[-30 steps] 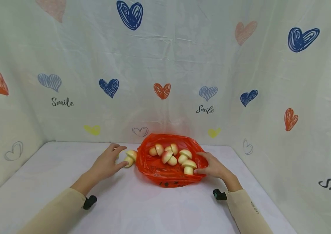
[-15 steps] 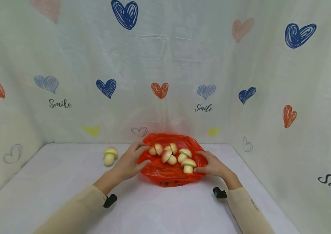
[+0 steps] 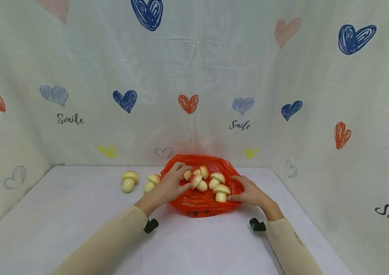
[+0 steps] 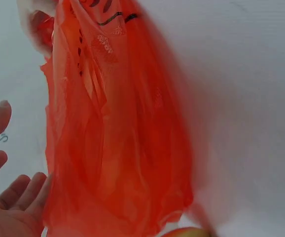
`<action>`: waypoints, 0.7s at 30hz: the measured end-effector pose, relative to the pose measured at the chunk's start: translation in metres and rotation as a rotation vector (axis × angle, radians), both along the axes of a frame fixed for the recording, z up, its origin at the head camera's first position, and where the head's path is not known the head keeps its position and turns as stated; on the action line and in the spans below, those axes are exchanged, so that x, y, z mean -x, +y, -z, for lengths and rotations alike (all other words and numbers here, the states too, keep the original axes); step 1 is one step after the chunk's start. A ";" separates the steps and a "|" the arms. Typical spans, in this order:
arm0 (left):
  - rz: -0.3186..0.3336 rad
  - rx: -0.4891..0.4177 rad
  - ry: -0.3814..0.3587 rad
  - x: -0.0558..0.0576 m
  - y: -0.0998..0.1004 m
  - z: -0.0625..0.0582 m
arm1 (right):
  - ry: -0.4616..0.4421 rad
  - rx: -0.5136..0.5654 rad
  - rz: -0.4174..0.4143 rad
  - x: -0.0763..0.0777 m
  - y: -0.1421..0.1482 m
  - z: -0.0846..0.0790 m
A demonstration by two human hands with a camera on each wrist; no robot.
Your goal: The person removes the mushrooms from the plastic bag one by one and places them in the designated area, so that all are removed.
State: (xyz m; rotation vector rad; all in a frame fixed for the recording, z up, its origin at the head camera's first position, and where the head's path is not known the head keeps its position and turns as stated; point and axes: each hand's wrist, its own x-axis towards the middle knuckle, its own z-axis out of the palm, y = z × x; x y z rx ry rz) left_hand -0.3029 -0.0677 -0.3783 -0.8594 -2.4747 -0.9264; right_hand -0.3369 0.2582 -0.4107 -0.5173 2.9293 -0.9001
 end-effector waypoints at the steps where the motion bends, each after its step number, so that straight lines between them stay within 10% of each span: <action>1: 0.002 0.002 -0.030 0.002 0.002 0.000 | 0.001 0.000 -0.001 0.001 0.000 0.000; 11: -0.027 0.064 -0.258 0.023 0.023 0.013 | 0.014 0.002 -0.012 0.002 0.000 0.001; 21: -0.073 0.083 -0.269 0.035 0.035 0.022 | 0.012 0.000 -0.005 0.000 0.001 0.001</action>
